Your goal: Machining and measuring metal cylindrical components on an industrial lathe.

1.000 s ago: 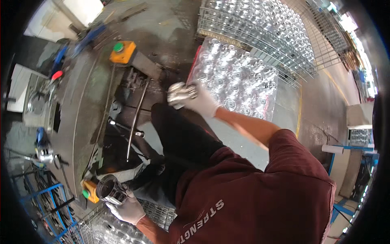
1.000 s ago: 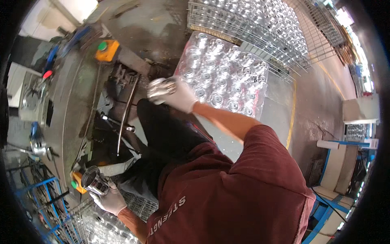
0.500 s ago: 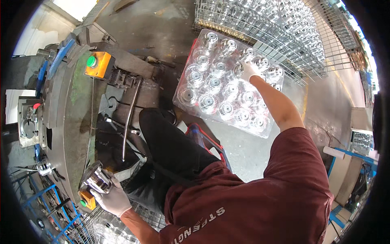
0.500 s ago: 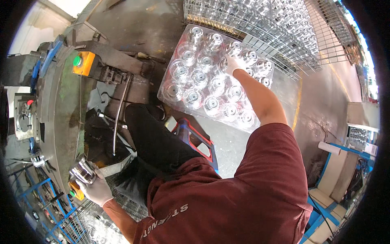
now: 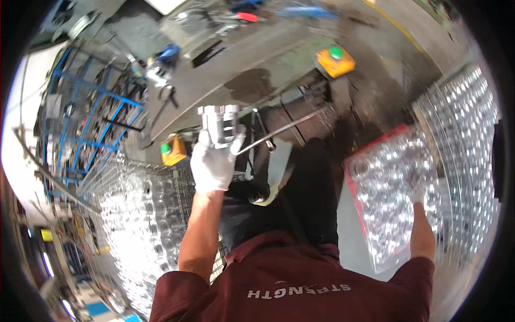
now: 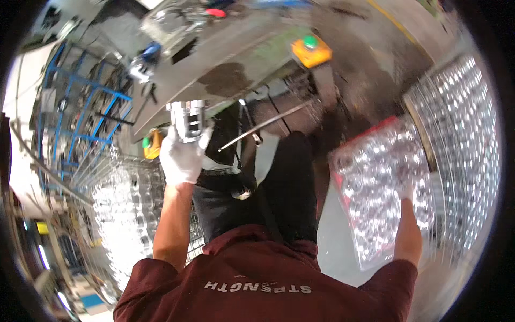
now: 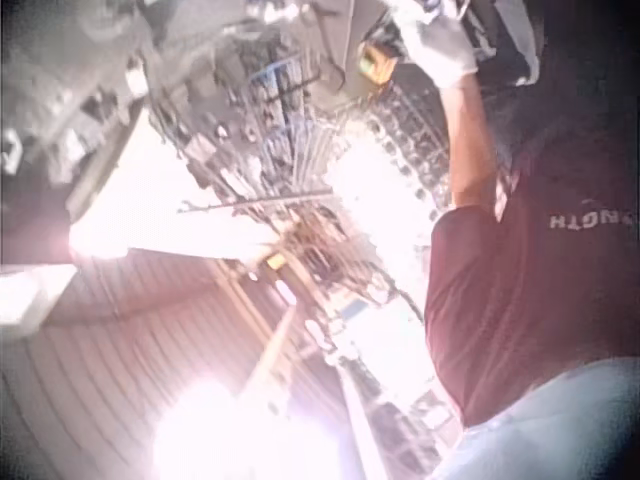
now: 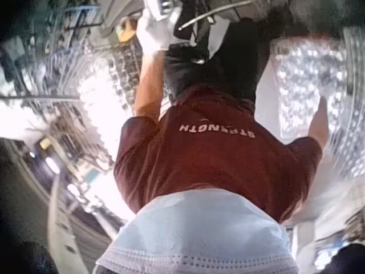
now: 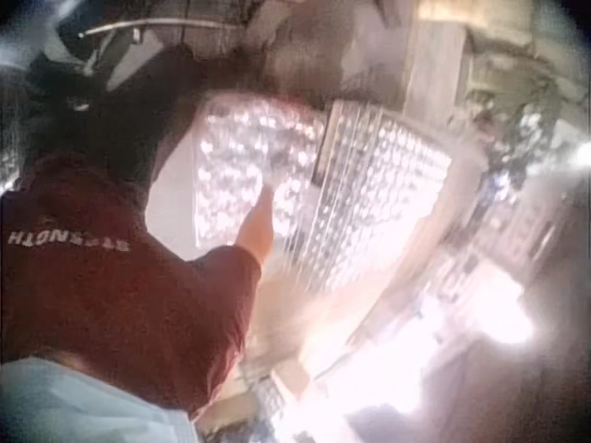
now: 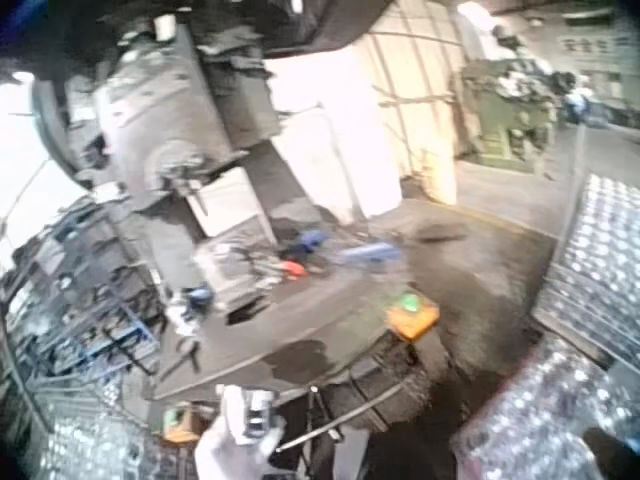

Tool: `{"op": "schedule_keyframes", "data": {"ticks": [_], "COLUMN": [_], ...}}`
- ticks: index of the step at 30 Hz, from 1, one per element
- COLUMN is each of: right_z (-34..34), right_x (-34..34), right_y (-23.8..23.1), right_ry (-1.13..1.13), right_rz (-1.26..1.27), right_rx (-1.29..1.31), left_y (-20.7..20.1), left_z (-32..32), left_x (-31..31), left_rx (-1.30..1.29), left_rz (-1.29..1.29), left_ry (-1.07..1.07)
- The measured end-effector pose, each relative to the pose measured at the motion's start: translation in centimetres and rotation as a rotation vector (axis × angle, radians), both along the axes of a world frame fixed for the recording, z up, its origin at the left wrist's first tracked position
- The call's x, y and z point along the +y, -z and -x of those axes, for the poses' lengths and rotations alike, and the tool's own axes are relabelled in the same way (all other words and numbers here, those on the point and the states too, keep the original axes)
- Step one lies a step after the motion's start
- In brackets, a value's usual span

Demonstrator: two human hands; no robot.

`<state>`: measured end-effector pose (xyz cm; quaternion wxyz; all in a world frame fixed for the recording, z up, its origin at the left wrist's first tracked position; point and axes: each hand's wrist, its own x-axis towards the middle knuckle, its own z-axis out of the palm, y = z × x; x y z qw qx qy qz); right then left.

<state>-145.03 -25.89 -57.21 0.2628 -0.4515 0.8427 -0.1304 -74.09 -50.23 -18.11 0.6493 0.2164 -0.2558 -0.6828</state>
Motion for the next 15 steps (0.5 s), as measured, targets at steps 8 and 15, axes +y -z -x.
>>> {"op": "schedule_keyframes", "data": {"ticks": [8, 15], "right_z": [-13.7, -29.0], "right_x": [-9.0, -17.6], "right_y": [-16.7, -23.0], "right_ry": [0.151, -0.145], "right_rz": [-0.061, 0.222], "right_rx": [0.323, -0.086], "left_y": [-0.4, -5.8], "left_z": [-4.2, -1.6], "left_x": [-7.0, -20.1], "left_rx": [0.025, -0.007], "left_rz": [-0.022, -0.058], "left_ry": [-0.021, -0.252]}}
